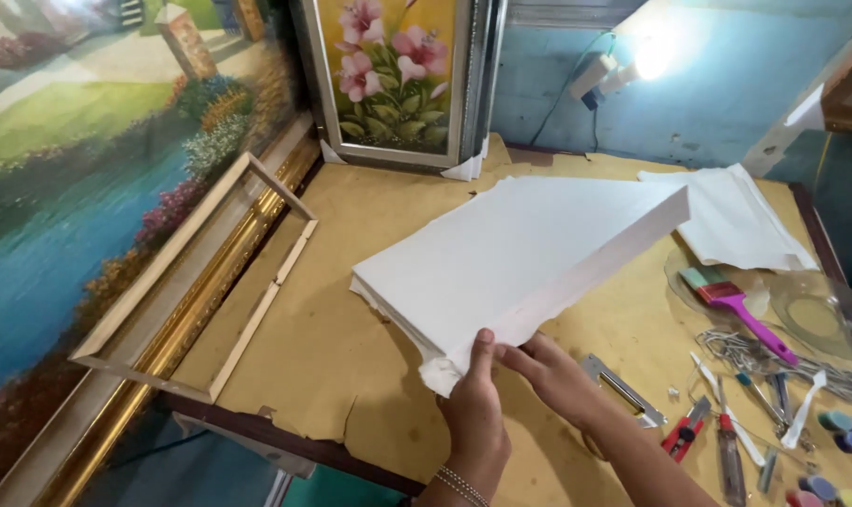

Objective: Attaching a canvas print to a wooden stretcher bar frame using a manual staple gun and trimming excess material.

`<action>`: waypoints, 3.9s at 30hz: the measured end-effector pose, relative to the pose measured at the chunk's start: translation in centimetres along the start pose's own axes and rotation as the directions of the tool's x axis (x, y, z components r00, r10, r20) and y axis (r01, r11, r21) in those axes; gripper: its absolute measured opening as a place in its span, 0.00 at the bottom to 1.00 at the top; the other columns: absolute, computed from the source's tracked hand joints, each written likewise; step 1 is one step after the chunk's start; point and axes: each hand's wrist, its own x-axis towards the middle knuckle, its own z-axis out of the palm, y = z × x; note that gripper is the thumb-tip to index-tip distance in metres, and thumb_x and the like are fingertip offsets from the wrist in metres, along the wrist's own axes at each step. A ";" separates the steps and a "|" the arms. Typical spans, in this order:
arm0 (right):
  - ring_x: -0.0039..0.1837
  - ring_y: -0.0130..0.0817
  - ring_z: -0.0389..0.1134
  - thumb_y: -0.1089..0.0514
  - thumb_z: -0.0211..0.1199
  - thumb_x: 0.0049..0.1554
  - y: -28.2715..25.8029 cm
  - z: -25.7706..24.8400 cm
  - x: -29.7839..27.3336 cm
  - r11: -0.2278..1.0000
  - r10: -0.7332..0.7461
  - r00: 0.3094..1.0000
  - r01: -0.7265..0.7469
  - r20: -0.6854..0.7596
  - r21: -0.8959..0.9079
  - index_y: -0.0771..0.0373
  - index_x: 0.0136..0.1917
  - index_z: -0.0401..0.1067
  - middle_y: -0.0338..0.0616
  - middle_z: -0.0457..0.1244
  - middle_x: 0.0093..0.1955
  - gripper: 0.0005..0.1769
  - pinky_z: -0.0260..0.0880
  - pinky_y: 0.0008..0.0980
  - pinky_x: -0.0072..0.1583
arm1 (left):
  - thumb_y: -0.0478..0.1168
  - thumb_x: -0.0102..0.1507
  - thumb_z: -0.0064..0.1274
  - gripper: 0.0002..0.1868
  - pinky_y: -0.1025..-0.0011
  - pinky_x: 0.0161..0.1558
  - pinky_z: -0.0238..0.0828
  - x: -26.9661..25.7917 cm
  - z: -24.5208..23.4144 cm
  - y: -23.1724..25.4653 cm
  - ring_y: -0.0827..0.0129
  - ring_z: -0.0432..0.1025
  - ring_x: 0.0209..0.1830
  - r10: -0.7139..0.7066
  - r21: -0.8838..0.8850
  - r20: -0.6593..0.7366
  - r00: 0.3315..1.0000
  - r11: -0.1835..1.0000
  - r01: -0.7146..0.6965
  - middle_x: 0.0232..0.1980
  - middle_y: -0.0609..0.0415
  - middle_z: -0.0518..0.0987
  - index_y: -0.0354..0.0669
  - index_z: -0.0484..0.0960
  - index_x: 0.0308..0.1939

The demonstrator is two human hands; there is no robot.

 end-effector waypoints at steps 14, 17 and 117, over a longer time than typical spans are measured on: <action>0.43 0.32 0.57 0.33 0.55 0.39 12.2 -3.6 3.4 0.766 0.196 0.936 -0.331 -0.291 -0.551 0.55 0.40 0.58 0.37 0.56 0.39 0.27 0.56 0.35 0.43 | 0.41 0.48 0.54 0.22 0.73 0.32 0.64 1.3 0.2 -0.6 0.74 0.66 0.39 0.193 0.080 0.172 0.966 0.975 -0.209 0.44 0.58 0.75 0.42 0.73 0.46; 0.33 0.30 0.49 0.49 0.49 0.42 8.6 -4.9 1.4 0.957 0.273 0.948 -0.285 -0.165 -0.055 0.58 0.30 0.55 0.39 0.52 0.29 0.12 0.45 0.29 0.37 | 0.41 0.47 0.53 0.24 0.73 0.32 0.64 1.1 0.5 -0.1 0.73 0.66 0.41 0.191 0.049 0.196 0.962 0.978 -0.204 0.46 0.58 0.75 0.42 0.72 0.48; 0.39 0.33 0.59 0.63 0.57 0.51 0.3 -3.8 -1.5 0.262 -0.958 0.072 0.623 -0.279 -0.737 0.60 0.44 0.70 0.39 0.61 0.38 0.06 0.61 0.25 0.39 | 0.35 0.49 0.58 0.09 0.74 0.45 0.65 5.5 1.6 -5.3 0.71 0.69 0.37 -0.005 -0.111 0.819 0.574 0.980 0.168 0.31 0.60 0.76 0.45 0.76 0.32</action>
